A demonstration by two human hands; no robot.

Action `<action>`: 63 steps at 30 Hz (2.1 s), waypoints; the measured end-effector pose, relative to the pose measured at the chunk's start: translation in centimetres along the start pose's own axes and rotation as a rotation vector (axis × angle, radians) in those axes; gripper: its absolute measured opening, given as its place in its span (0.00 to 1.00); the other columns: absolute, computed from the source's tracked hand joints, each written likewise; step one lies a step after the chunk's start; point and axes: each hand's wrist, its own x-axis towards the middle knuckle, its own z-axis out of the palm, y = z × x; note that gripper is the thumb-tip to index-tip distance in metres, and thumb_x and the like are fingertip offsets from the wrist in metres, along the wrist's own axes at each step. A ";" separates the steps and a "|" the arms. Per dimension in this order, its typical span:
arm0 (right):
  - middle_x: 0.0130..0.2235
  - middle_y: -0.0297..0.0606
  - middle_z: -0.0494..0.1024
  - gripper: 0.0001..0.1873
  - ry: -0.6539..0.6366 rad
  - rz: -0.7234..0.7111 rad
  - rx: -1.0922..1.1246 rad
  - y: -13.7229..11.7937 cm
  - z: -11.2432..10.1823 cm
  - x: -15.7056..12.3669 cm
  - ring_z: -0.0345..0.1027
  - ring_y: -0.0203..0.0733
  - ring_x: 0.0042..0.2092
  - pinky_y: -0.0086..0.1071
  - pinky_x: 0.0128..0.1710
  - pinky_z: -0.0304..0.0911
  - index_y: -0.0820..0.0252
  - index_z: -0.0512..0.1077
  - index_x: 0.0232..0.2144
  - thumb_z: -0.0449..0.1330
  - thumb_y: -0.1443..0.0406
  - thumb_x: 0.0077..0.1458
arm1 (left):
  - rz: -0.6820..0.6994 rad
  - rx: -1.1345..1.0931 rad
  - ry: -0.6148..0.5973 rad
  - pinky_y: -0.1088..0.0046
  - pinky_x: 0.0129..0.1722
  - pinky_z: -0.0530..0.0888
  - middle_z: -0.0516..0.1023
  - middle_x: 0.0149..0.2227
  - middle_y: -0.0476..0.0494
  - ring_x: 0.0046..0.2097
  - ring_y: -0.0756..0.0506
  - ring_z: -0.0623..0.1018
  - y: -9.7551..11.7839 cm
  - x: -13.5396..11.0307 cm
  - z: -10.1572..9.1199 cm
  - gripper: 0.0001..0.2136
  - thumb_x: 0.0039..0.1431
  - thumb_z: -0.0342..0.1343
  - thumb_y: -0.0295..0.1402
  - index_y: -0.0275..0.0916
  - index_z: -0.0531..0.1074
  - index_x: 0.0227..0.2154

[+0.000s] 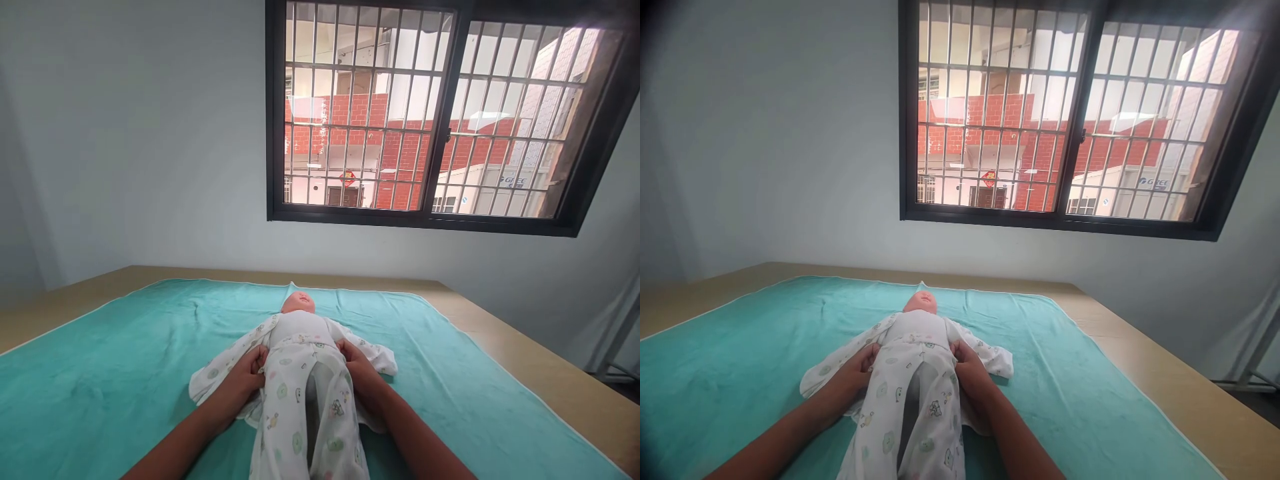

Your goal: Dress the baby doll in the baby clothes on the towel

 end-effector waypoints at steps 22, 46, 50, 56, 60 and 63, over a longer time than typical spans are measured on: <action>0.37 0.35 0.73 0.07 -0.018 -0.184 -0.406 -1.9 -0.5 -1.1 0.64 0.43 0.40 0.35 0.43 0.59 0.56 0.72 0.32 0.62 0.62 0.49 | 0.075 0.142 0.179 0.72 0.35 0.64 0.75 0.29 0.47 0.34 0.45 0.70 0.5 0.6 -2.0 0.09 0.51 0.58 0.38 0.38 0.78 0.30; 0.29 0.33 0.69 0.21 0.299 -0.191 -0.552 0.2 0.2 0.8 0.60 0.43 0.36 0.33 0.38 0.55 0.55 0.66 0.25 0.54 0.46 0.55 | 0.292 0.551 0.324 0.69 0.38 0.64 0.75 0.31 0.47 0.36 0.42 0.71 1.7 1.2 -0.1 0.14 0.63 0.48 0.44 0.42 0.72 0.31; 0.30 0.34 0.70 0.22 0.276 -0.171 -0.558 0.5 0.0 1.5 0.61 0.43 0.36 0.35 0.39 0.56 0.56 0.66 0.25 0.53 0.45 0.56 | 0.216 0.520 0.382 0.70 0.35 0.63 0.74 0.29 0.48 0.34 0.43 0.69 1.6 2.5 -0.6 0.15 0.62 0.47 0.45 0.41 0.70 0.30; 0.27 0.33 0.70 0.19 0.230 -0.206 -0.632 -0.8 0.1 2.4 0.59 0.43 0.33 0.34 0.35 0.54 0.56 0.65 0.23 0.57 0.49 0.55 | 0.219 0.510 0.364 0.70 0.35 0.63 0.72 0.28 0.49 0.34 0.43 0.69 1.7 4.4 -0.3 0.15 0.61 0.48 0.45 0.41 0.67 0.25; 0.36 0.37 0.74 0.15 0.229 -0.303 -0.676 -0.6 0.3 2.3 0.63 0.46 0.40 0.36 0.42 0.55 0.55 0.70 0.30 0.54 0.52 0.58 | 0.290 0.535 0.347 0.69 0.38 0.64 0.73 0.31 0.47 0.36 0.43 0.69 0.9 4.1 0.0 0.13 0.62 0.48 0.43 0.41 0.67 0.28; 0.39 0.39 0.75 0.16 0.205 -0.311 -0.707 -0.1 0.3 1.9 0.64 0.47 0.43 0.36 0.44 0.56 0.55 0.70 0.33 0.52 0.52 0.60 | 0.275 0.573 0.252 0.69 0.38 0.64 0.72 0.31 0.47 0.36 0.44 0.69 0.7 3.3 -0.7 0.14 0.62 0.47 0.44 0.40 0.67 0.28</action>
